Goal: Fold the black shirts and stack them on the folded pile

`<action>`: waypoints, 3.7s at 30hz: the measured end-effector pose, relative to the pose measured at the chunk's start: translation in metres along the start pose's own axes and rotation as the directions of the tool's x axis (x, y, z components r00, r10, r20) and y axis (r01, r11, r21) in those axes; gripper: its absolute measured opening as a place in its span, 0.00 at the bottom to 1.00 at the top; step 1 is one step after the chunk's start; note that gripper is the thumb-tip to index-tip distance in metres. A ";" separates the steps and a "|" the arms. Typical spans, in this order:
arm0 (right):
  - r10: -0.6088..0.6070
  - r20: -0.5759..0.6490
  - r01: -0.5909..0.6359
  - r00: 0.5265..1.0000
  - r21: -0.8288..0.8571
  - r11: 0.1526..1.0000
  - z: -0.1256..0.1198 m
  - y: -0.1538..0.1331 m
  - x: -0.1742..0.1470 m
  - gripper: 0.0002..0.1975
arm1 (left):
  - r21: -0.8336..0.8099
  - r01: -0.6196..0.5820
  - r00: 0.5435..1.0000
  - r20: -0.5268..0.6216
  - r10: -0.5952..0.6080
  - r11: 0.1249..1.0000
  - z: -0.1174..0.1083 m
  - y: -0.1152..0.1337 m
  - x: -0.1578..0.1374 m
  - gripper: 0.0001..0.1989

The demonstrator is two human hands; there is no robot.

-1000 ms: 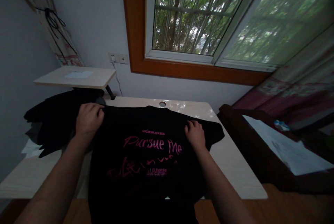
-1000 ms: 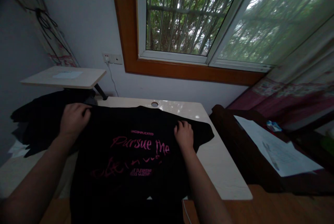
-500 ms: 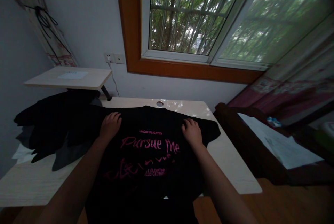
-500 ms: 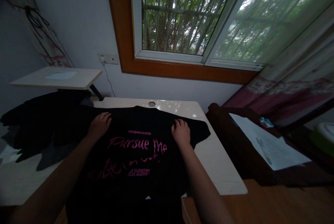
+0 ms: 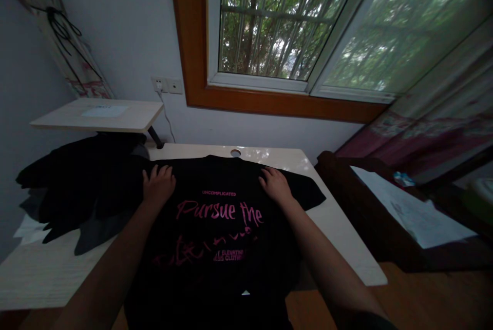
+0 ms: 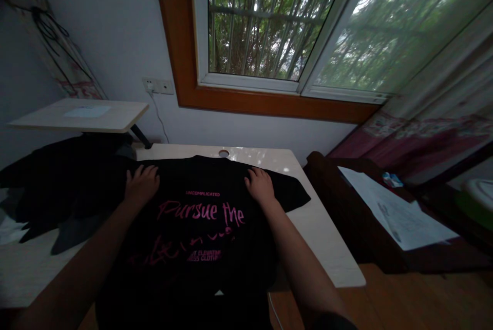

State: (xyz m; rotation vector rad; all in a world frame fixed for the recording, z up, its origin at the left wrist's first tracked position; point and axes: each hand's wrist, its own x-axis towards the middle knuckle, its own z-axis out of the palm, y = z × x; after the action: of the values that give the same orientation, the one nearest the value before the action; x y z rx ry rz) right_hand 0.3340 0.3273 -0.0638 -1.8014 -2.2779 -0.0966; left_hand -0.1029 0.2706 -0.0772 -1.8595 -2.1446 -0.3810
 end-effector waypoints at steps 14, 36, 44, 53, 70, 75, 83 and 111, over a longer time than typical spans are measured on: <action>-0.176 0.010 0.175 0.984 0.066 0.982 0.014 -0.051 0.042 0.24 | -0.156 -0.100 0.992 0.064 0.111 0.983 0.019 0.088 0.035 0.25; -0.202 0.003 0.200 0.979 0.118 0.973 0.013 0.013 0.022 0.22 | -0.152 -0.051 0.991 0.114 0.069 0.987 0.024 0.066 0.052 0.26; -0.068 -0.071 0.072 0.995 0.049 0.996 0.001 0.040 -0.036 0.20 | -0.165 -0.153 0.988 -0.015 0.153 0.974 0.007 0.058 0.030 0.18; -0.023 -0.101 0.012 0.995 -0.109 0.994 -0.010 0.030 -0.068 0.20 | 0.007 -0.180 0.983 0.048 0.179 0.984 -0.029 0.033 -0.042 0.17; -0.003 -0.126 -0.009 0.992 -0.093 0.996 -0.018 0.023 -0.093 0.17 | 0.039 -0.189 0.982 0.033 0.188 0.981 -0.045 0.011 -0.082 0.23; -0.020 -0.130 0.011 0.991 -0.069 0.998 -0.017 0.023 -0.092 0.18 | 0.003 -0.183 0.983 0.036 0.183 0.983 -0.039 0.008 -0.079 0.22; -0.022 -0.124 0.015 0.992 -0.061 0.998 -0.012 0.025 -0.089 0.18 | -0.051 -0.238 0.970 0.040 0.240 0.970 -0.014 -0.010 -0.058 0.23; 0.029 -0.096 -0.034 0.995 -0.057 0.998 0.007 0.028 -0.024 0.22 | -0.099 -0.213 0.970 0.098 0.222 0.972 0.036 -0.013 0.047 0.28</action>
State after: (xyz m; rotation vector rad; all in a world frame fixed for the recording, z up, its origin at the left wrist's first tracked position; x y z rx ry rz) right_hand 0.3652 0.3131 -0.0785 -1.8197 -2.2021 -0.2399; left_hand -0.1235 0.3254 -0.0934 -2.1859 -1.9898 -0.3384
